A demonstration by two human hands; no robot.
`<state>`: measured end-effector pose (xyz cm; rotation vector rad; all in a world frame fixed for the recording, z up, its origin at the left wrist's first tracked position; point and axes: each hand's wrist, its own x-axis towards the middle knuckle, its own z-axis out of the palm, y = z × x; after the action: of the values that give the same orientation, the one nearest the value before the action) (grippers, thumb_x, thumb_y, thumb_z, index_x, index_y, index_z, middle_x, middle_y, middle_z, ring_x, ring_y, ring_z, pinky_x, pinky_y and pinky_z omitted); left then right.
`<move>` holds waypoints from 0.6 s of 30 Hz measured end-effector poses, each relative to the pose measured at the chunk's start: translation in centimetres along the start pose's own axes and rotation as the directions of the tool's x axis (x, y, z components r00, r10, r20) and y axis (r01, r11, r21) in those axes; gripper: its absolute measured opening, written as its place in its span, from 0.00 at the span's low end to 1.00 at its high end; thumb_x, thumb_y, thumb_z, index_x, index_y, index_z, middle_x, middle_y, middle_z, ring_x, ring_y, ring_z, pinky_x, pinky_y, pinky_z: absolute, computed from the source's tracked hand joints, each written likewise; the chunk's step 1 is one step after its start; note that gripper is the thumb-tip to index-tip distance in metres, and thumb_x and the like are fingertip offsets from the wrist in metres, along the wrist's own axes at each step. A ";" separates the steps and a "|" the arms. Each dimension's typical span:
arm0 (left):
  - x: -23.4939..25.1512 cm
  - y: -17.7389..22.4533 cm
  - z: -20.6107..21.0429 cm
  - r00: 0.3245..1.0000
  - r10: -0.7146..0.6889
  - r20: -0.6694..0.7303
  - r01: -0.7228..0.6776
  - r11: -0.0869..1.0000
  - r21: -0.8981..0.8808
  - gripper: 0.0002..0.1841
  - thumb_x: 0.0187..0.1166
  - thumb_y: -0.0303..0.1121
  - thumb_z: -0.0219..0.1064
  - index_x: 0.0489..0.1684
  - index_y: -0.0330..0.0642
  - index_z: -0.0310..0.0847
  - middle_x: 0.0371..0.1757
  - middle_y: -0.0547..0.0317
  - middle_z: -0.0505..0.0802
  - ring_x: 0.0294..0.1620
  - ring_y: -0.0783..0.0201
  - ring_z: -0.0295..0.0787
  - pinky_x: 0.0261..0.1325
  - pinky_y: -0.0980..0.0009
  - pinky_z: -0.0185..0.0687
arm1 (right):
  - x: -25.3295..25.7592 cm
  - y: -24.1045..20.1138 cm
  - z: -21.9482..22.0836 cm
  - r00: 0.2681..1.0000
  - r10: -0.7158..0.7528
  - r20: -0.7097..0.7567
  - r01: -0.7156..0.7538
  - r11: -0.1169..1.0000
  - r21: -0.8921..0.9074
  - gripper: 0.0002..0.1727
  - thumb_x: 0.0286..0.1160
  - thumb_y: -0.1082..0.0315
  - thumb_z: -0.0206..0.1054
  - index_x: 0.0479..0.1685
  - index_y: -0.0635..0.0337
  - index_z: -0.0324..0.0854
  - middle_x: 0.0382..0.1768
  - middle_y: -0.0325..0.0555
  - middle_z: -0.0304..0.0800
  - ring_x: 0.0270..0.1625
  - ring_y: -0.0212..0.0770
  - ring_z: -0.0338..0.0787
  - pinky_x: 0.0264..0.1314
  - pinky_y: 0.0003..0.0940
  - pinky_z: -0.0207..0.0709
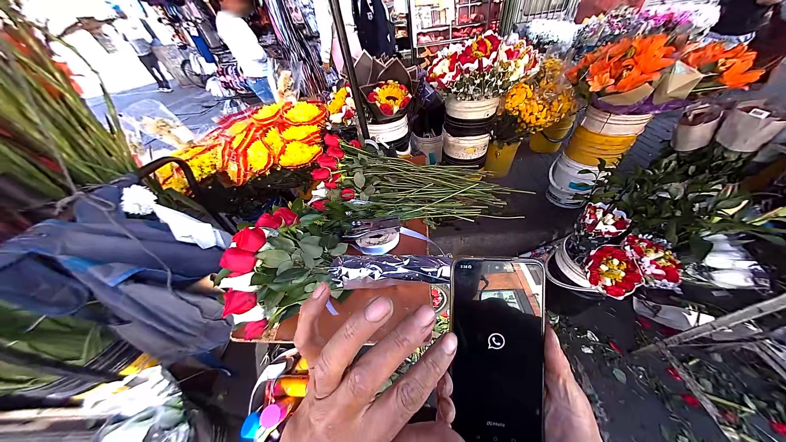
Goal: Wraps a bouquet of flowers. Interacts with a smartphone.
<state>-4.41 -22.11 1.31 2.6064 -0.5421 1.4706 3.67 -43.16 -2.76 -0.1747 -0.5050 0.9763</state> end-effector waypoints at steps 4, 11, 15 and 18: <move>0.6 -0.1 0.5 0.999 -0.011 0.047 0.011 1.000 0.015 0.38 0.73 0.76 0.54 0.77 0.68 0.78 0.90 0.76 0.66 0.96 0.56 0.40 0.93 0.36 0.24 | -0.1 -0.1 0.2 0.999 -0.027 -0.033 0.027 0.999 -0.023 0.39 0.78 0.30 0.55 0.71 0.51 0.84 0.62 0.56 0.90 0.64 0.52 0.90 0.70 0.51 0.82; 1.6 -0.6 1.6 0.996 -0.070 0.055 0.069 0.998 0.014 0.36 0.73 0.76 0.55 0.72 0.67 0.83 0.90 0.71 0.68 0.96 0.52 0.43 0.92 0.33 0.29 | -0.4 -0.2 -0.7 0.996 -0.059 -0.065 0.057 0.998 -0.036 0.38 0.80 0.30 0.52 0.74 0.49 0.82 0.65 0.56 0.89 0.65 0.53 0.90 0.70 0.54 0.82; 2.0 -0.8 1.8 0.996 -0.047 0.070 0.046 0.999 0.016 0.38 0.71 0.78 0.54 0.75 0.68 0.80 0.91 0.71 0.66 0.96 0.51 0.41 0.92 0.32 0.26 | -0.2 -0.4 -0.6 0.995 -0.054 -0.080 0.051 0.998 -0.041 0.38 0.79 0.30 0.51 0.73 0.48 0.82 0.64 0.57 0.89 0.64 0.54 0.91 0.68 0.54 0.84; 2.4 -0.6 2.0 0.996 -0.022 0.086 0.021 1.000 0.016 0.39 0.70 0.79 0.54 0.76 0.69 0.79 0.92 0.71 0.64 0.97 0.51 0.39 0.92 0.31 0.24 | -0.3 -0.3 -0.9 0.990 -0.085 -0.112 0.082 0.996 -0.038 0.37 0.81 0.31 0.51 0.73 0.49 0.82 0.65 0.56 0.89 0.67 0.53 0.90 0.71 0.56 0.81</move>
<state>-1.46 -22.64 2.37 2.6882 -0.5122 1.3671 4.25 -43.52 -3.56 -0.2359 -0.4211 0.8713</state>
